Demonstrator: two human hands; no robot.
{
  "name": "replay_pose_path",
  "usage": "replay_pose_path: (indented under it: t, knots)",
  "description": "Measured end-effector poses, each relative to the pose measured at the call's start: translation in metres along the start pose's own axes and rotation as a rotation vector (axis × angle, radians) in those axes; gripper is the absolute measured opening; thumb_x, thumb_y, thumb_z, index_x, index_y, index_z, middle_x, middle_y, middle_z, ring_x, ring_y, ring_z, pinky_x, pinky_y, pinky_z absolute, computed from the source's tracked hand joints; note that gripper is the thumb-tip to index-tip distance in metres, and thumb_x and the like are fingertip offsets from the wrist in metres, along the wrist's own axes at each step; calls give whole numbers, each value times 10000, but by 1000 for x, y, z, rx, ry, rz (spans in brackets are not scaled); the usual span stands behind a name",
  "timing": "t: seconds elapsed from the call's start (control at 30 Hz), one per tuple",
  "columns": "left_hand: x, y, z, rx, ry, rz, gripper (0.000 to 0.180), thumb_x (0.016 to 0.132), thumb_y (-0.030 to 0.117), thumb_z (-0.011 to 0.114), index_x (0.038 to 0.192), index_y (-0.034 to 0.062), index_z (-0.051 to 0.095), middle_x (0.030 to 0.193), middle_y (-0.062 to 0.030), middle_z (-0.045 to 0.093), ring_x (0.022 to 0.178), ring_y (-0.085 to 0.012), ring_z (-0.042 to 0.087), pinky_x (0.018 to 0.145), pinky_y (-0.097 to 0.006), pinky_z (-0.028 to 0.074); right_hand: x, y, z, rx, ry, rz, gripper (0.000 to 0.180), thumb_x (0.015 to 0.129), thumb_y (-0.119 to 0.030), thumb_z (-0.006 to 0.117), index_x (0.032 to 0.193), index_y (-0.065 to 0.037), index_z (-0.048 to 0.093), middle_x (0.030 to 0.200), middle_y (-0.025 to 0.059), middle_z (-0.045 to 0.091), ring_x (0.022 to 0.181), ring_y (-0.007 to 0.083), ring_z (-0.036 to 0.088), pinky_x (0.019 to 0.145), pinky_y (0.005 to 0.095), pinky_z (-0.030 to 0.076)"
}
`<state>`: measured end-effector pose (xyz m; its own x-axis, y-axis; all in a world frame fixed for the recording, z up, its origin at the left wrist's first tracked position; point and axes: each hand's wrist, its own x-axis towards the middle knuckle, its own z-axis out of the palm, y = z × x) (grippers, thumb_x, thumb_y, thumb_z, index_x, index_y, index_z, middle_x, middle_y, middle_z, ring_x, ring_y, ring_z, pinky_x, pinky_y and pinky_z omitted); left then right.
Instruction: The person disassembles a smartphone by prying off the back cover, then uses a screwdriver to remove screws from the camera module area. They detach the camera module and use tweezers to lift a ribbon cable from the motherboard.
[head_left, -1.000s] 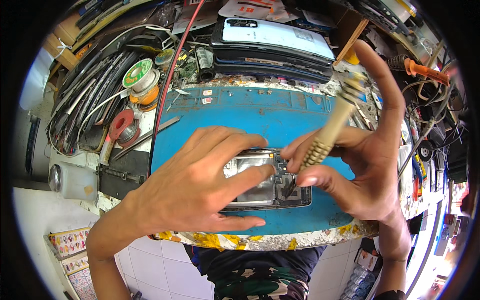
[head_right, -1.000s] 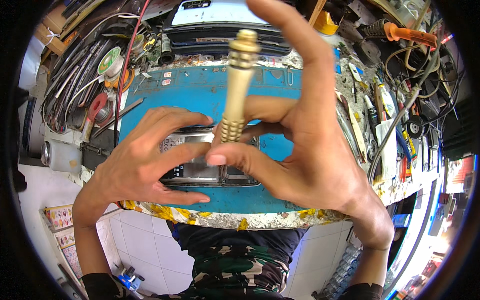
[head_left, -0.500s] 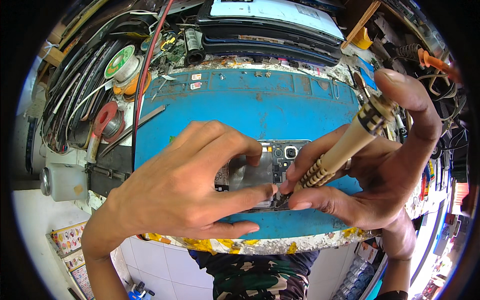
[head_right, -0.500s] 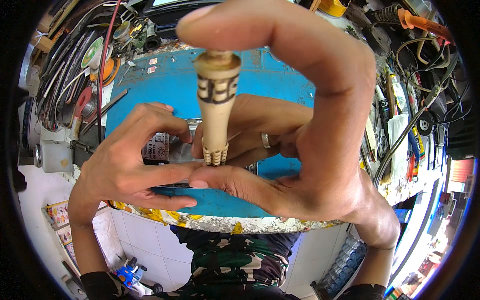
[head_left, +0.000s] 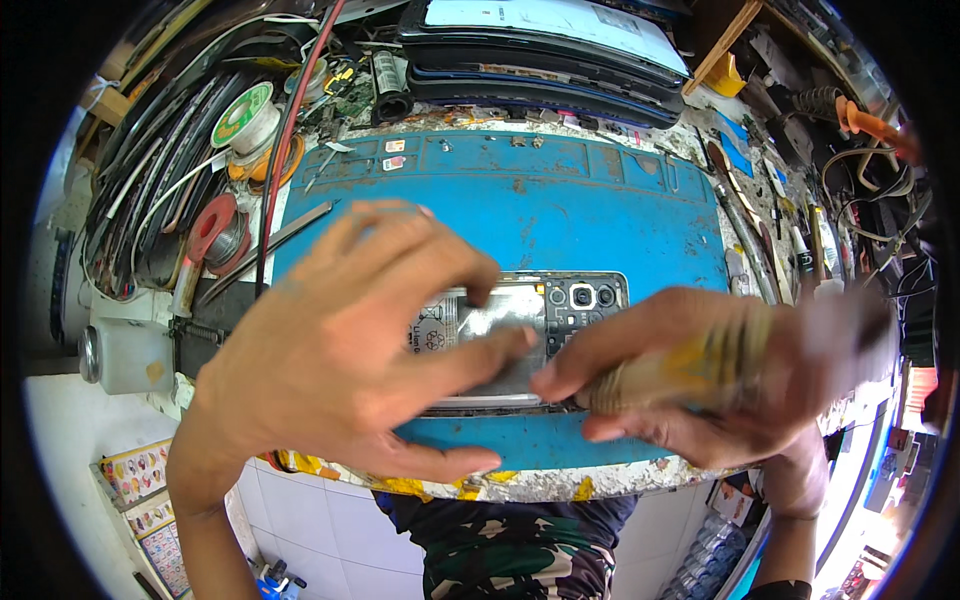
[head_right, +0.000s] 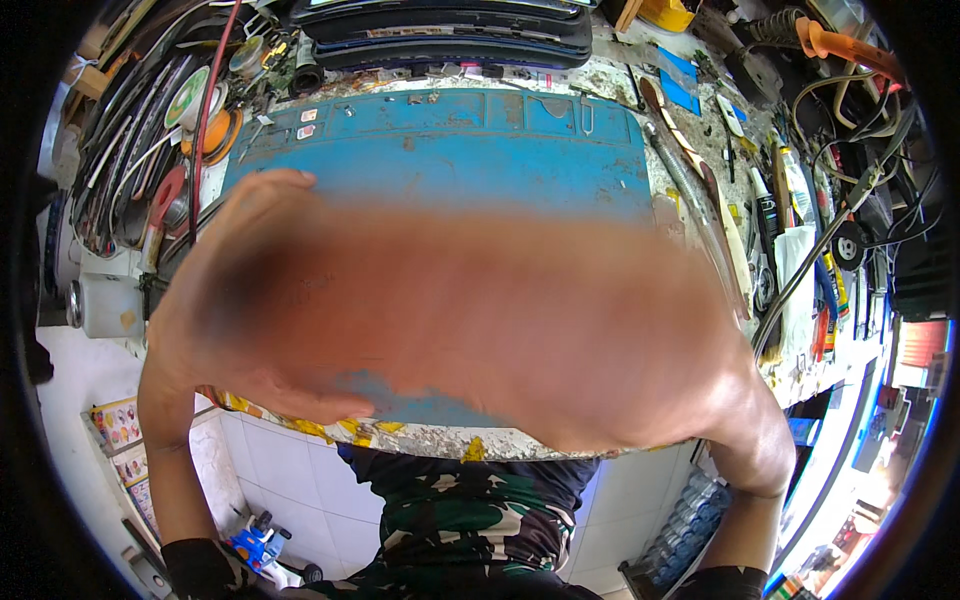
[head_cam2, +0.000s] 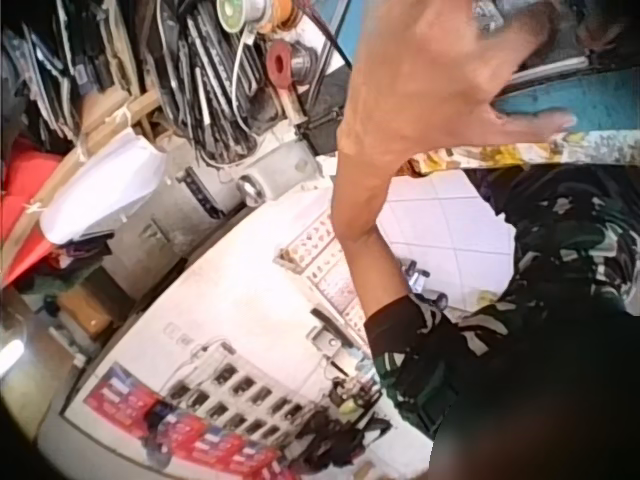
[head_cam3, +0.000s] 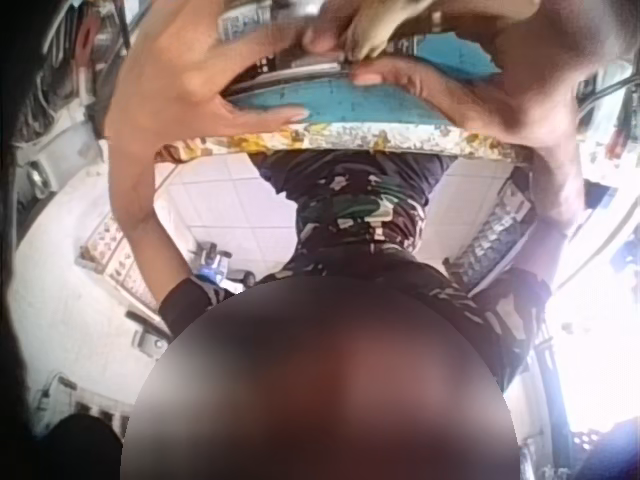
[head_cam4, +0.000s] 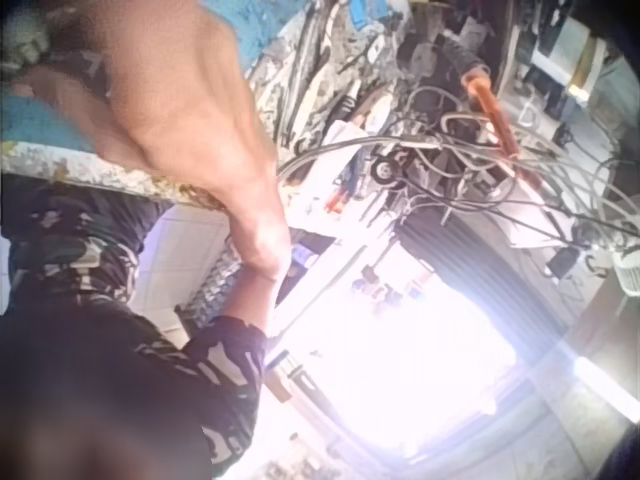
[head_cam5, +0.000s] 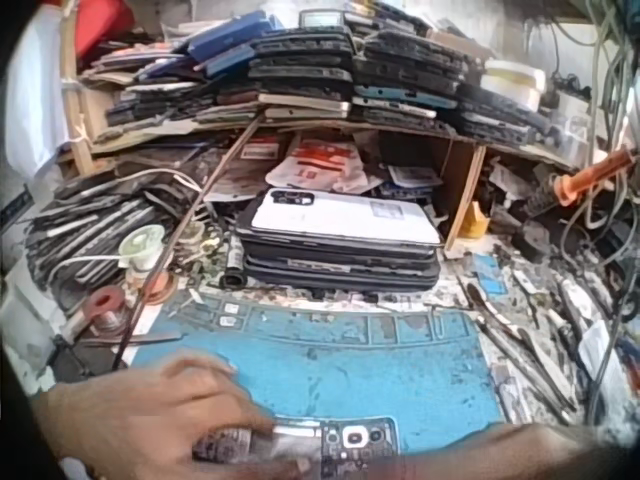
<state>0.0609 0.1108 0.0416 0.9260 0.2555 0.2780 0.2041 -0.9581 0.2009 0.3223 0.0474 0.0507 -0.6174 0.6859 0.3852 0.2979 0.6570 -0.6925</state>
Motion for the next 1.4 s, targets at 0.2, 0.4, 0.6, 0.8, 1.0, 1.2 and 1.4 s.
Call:
replay_pose_path:
  t: [0.2, 0.4, 0.6, 0.8, 1.0, 1.2, 1.4]
  knots:
    - [-5, -6, -14, 73, 25, -69, 899, 446, 770, 746, 977, 45, 713, 1017, -151, 583, 929, -366, 561, 950, -568, 421, -4, -15, -3, 139, 116, -6, 704, 575, -295, 972, 1133, -38, 628, 1056, 158, 652, 910, 261, 660, 761, 348, 557]
    - [-6, -14, -33, 13, -21, -49, 1235, 387, 1027, 378, 1034, 26, 698, 1022, -170, 582, 949, -388, 560, 963, -539, 403, -10, -25, 3, 251, 261, 39, 435, 710, -300, 886, 999, -86, 641, 991, 134, 671, 823, 236, 673, 732, 354, 558]
    - [-5, -10, -21, -88, 136, -79, 1327, 382, 1062, 190, 1010, 12, 706, 1049, -187, 600, 987, -381, 572, 952, -503, 416, -8, -38, 29, 337, 517, 252, 259, 830, -323, 804, 837, -112, 655, 944, 123, 702, 772, 221, 698, 761, 385, 565]
    - [-7, -19, -13, -173, 193, -20, 1366, 457, 1069, 76, 975, -14, 729, 1061, -201, 609, 1000, -359, 583, 952, -463, 433, 5, -26, 10, 529, 330, 79, 288, 791, -387, 814, 809, -142, 665, 918, 119, 719, 910, 274, 718, 905, 423, 550]
    - [-11, -22, 5, -513, 307, -30, 1350, 515, 1053, 70, 970, -30, 734, 1060, -205, 616, 994, -339, 585, 909, -428, 463, 9, -7, 12, 558, 105, 24, 411, 813, -395, 778, 954, -33, 647, 1001, 160, 692, 944, 268, 699, 953, 443, 533]
    - [-11, -14, 15, -298, 190, 157, 1246, 535, 1013, 192, 1003, -12, 725, 1110, -208, 598, 1026, -351, 567, 919, -445, 453, 15, 13, -51, 530, -651, 133, 466, 800, -86, 806, 1200, 37, 600, 1309, 195, 575, 770, 231, 655, 866, 456, 555]
    - [-12, -11, 24, -223, 157, 235, 1149, 547, 969, 320, 1044, 12, 715, 1165, -215, 575, 1062, -372, 546, 937, -470, 437, -2, -26, -16, 380, -1, 321, 441, 691, -19, 859, 1058, -176, 671, 1084, 127, 549, 1010, 289, 647, 683, 381, 620]
